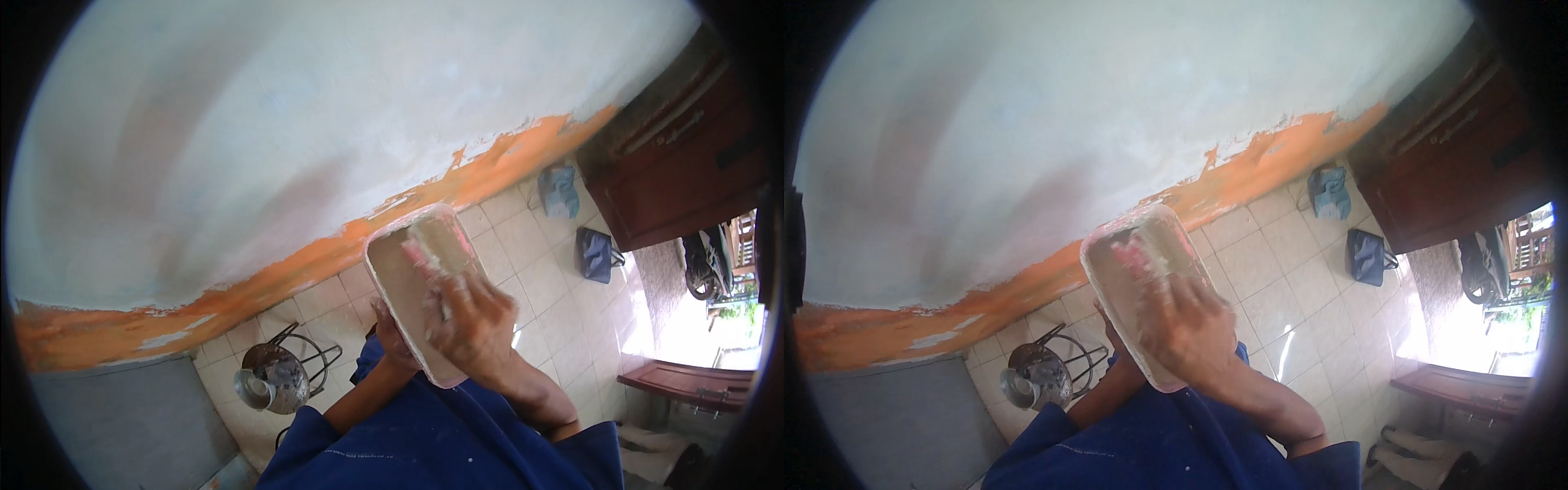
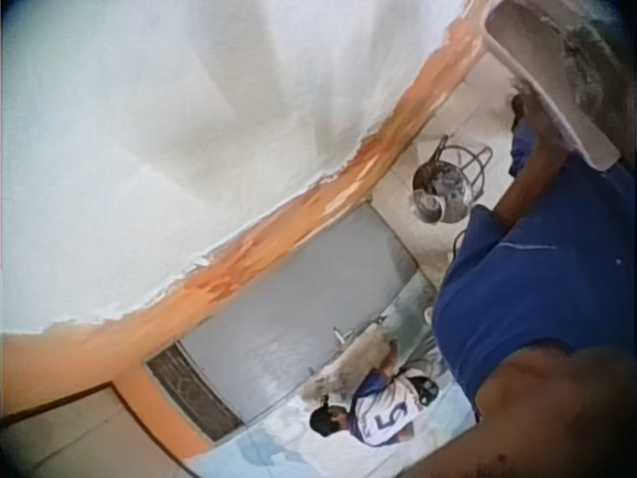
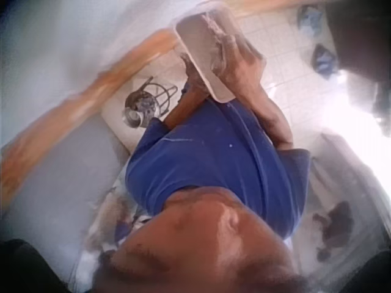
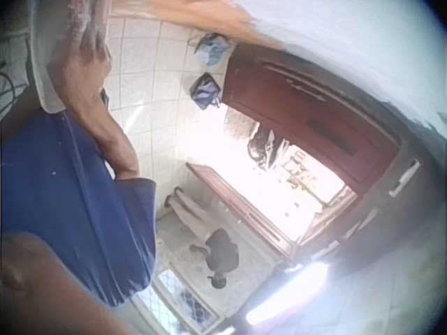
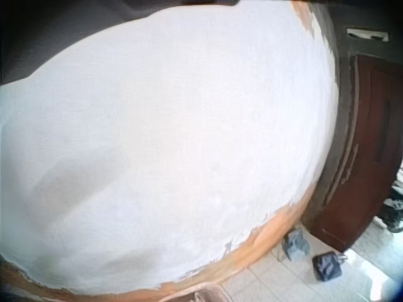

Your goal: The person mixes plaster in a container using a putty knife and then applies it to a wall by hand using the putty knife.

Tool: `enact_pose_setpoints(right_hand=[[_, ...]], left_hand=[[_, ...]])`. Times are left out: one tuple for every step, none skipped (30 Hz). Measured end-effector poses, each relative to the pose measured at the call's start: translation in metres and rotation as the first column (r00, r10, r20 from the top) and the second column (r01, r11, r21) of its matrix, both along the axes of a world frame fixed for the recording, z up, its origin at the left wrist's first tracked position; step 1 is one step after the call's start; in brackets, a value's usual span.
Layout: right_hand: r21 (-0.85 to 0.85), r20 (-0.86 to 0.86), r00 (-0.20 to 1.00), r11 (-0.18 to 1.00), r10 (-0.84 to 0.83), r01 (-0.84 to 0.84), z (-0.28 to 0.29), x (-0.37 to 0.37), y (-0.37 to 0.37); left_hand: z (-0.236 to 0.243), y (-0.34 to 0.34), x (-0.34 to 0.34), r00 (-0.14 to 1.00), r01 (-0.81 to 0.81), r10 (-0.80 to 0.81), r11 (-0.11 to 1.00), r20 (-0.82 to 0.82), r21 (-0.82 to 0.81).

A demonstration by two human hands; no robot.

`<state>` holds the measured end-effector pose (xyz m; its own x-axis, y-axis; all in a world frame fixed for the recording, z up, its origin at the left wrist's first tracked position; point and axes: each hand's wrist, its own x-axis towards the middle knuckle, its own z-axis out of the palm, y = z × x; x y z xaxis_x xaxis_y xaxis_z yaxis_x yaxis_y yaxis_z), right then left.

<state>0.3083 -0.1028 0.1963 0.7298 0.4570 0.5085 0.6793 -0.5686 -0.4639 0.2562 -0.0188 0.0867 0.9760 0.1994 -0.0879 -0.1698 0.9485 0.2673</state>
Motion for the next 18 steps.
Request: enact_pose_setpoints(right_hand=[[0.014,0.002,0.998,0.998,0.069,-0.069,0.002,-0.002,0.002],[0.082,-0.024,0.995,0.992,0.097,-0.095,0.006,-0.002,0.001],[0.150,-0.048,0.991,0.982,0.126,-0.118,0.012,-0.002,0.000],[0.217,-0.073,0.984,0.966,0.160,-0.141,0.017,-0.002,-0.003],[0.164,-0.099,0.983,0.977,0.155,-0.138,0.024,0.002,-0.012],[0.118,-0.077,0.993,0.990,0.091,-0.081,0.025,0.003,-0.017],[0.070,-0.048,0.999,0.997,0.022,-0.019,0.026,0.004,-0.021],[0.025,-0.016,0.999,0.999,-0.044,0.045,0.027,0.003,-0.023],[-0.001,-0.046,0.998,0.999,-0.052,0.052,0.024,0.002,-0.024],[-0.034,-0.054,0.997,0.998,-0.053,0.051,0.020,-0.002,-0.024],[-0.067,-0.062,0.997,0.997,-0.054,0.050,0.015,-0.008,-0.021],[-0.099,-0.070,0.996,0.994,-0.056,0.049,0.013,-0.012,-0.019],[-0.038,-0.147,0.989,0.999,-0.029,0.023,0.013,-0.015,-0.017],[0.004,-0.214,0.976,0.999,-0.048,0.050,0.013,-0.017,-0.015],[0.044,-0.281,0.958,0.996,-0.065,0.081,0.013,-0.019,-0.013],[0.081,-0.344,0.935,0.990,-0.083,0.118,0.014,-0.021,-0.010],[0.116,-0.344,0.936,0.985,-0.079,0.126,0.012,-0.022,-0.008],[0.150,-0.344,0.936,0.980,-0.074,0.133,0.008,-0.023,-0.005]], left_hand=[[-0.003,0.000,0.001,0.998,0.002,0.000,0.999,0.060,-0.041],[-0.013,0.003,0.003,0.976,0.047,-0.015,0.989,0.218,-0.141],[-0.016,0.004,0.003,0.964,0.063,-0.016,0.983,0.267,-0.172],[-0.014,0.005,0.004,0.950,0.081,-0.014,0.976,0.313,-0.202],[-0.009,0.005,0.003,0.968,0.057,-0.013,0.984,0.252,-0.170],[-0.004,0.007,0.003,0.982,0.035,-0.008,0.990,0.189,-0.137],[-0.005,0.008,0.004,0.982,0.041,-0.020,0.993,0.187,-0.112],[-0.006,0.010,0.005,0.982,0.048,-0.031,0.995,0.185,-0.086],[-0.007,0.011,0.005,0.982,0.054,-0.042,0.997,0.182,-0.061],[-0.008,0.012,0.005,0.985,0.042,-0.039,0.999,0.170,-0.013],[-0.010,0.013,0.003,0.987,0.031,-0.036,0.999,0.158,0.034],[-0.011,0.013,0.002,0.989,0.020,-0.032,0.996,0.146,0.082],[-0.014,0.013,0.000,0.993,0.023,-0.031,0.997,0.110,0.073],[-0.016,0.012,-0.002,0.997,0.027,-0.031,0.998,0.073,0.065],[-0.018,0.011,-0.004,0.999,0.030,-0.032,0.998,0.037,0.056],[-0.019,0.011,-0.002,0.992,0.052,-0.050,0.998,0.118,-0.022],[-0.019,0.010,0.001,0.978,0.081,-0.060,0.992,0.199,-0.098],[-0.019,0.010,0.004,0.958,0.115,-0.064,0.979,0.279,-0.171]])
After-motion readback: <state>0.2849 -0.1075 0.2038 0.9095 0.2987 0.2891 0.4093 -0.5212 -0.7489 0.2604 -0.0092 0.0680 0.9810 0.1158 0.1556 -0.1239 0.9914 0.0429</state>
